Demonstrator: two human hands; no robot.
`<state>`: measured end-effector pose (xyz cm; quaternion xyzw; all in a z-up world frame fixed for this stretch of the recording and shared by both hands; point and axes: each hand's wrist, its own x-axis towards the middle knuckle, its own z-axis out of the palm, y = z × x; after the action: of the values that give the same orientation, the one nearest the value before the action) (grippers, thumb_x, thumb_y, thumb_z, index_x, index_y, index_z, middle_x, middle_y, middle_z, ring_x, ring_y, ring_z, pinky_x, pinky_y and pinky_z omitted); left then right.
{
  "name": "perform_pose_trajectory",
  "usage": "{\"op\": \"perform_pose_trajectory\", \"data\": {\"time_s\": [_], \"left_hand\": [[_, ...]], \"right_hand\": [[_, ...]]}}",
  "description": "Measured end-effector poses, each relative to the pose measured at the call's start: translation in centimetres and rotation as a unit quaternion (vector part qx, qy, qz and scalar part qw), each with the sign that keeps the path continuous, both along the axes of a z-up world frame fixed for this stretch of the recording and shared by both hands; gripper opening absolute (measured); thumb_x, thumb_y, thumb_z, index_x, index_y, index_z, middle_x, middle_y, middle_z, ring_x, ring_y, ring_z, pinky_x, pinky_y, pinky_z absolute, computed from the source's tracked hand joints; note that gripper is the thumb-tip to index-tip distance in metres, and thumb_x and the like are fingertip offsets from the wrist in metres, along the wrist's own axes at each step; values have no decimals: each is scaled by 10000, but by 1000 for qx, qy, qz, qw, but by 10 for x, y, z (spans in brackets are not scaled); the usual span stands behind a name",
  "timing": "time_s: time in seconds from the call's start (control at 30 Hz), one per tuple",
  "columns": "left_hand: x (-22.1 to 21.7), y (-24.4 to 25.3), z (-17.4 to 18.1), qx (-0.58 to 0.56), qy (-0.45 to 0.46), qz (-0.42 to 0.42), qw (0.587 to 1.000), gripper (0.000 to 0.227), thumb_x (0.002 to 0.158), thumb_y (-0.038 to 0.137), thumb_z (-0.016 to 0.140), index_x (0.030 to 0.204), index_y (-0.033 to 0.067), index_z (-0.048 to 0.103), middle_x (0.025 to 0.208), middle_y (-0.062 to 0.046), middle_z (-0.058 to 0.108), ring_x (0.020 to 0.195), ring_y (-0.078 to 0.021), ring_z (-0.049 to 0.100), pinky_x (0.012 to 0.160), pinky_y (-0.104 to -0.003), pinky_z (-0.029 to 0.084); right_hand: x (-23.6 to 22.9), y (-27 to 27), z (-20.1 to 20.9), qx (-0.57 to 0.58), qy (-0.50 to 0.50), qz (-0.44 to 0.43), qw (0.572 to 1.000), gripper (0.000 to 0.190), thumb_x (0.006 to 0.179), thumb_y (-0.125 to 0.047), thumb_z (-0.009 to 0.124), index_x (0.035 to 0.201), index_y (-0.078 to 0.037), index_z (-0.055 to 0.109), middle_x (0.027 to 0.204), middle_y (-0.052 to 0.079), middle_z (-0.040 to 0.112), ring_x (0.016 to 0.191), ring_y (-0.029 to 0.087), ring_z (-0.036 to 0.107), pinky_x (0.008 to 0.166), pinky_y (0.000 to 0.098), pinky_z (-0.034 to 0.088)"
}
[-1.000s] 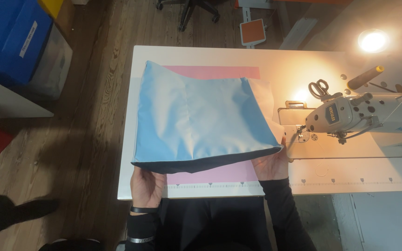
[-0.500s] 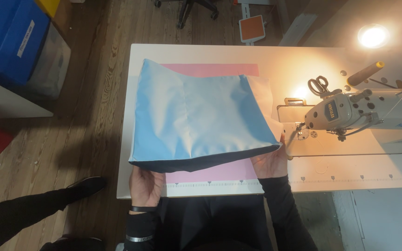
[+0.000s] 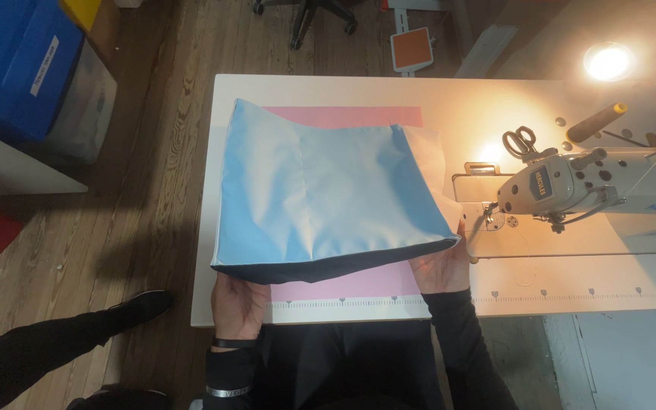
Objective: Arranging leather/fabric pieces on a workbench and marking a specific point using a pen.
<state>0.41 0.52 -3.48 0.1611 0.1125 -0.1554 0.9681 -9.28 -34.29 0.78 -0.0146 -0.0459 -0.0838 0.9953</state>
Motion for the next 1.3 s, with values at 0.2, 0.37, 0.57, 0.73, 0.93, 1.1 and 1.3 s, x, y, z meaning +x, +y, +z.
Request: {"op": "perform_pose_trajectory", "data": {"time_s": [0.2,0.37,0.57,0.73,0.93,1.1,1.3], "left_hand": [[0,-3,14,46,1,0,999,358,1133,266,424,1308,-3,584,1234,-103,678,1094,-175,679,940,-306,590],[6,18,-25,176,16,-9,984,365,1150,316,484,1314,13,605,1152,-96,652,995,-189,642,808,-318,554],[25,28,69,438,-48,41,897,540,1029,345,533,1463,29,476,1388,-140,598,1236,-236,603,1009,-373,516],[17,39,104,688,-210,235,654,617,1117,339,528,1579,-28,349,1629,-234,419,1518,-357,424,1248,-491,351],[-24,45,102,789,-213,411,404,581,1226,409,420,1691,124,220,1730,-165,243,1647,-297,218,1344,-523,157],[-54,62,28,853,-261,323,316,468,1129,246,593,1561,99,490,1652,-160,451,1600,-344,323,1318,-651,40],[-105,70,-2,911,-256,189,261,362,1031,155,722,1392,146,716,1601,-120,603,1602,-377,423,1285,-730,1]], "right_hand": [[0,-4,-5,-47,49,-20,997,536,1104,-409,530,1456,-5,520,1435,171,612,1317,289,610,1104,483,510],[0,-7,-12,-54,50,-28,997,534,1113,-410,521,1468,-11,520,1451,166,610,1328,294,601,1119,481,500],[-4,-4,2,-75,67,-18,995,600,1080,-452,538,1490,-13,512,1448,175,601,1306,311,592,1074,463,516],[-7,-22,9,-176,166,-55,969,679,1019,-495,566,1477,5,518,1426,154,611,1306,290,582,1070,438,497],[-62,-25,26,-274,206,-189,920,468,1134,-430,568,1411,-57,511,1427,82,594,1298,264,564,1022,426,458],[-99,22,63,-674,347,-444,477,363,1068,-260,563,1364,-54,597,1392,48,626,1322,223,590,1143,443,442],[-122,39,39,-823,342,-415,185,238,1042,-140,623,1249,-59,706,1380,124,641,1317,327,605,1225,563,369]]}}
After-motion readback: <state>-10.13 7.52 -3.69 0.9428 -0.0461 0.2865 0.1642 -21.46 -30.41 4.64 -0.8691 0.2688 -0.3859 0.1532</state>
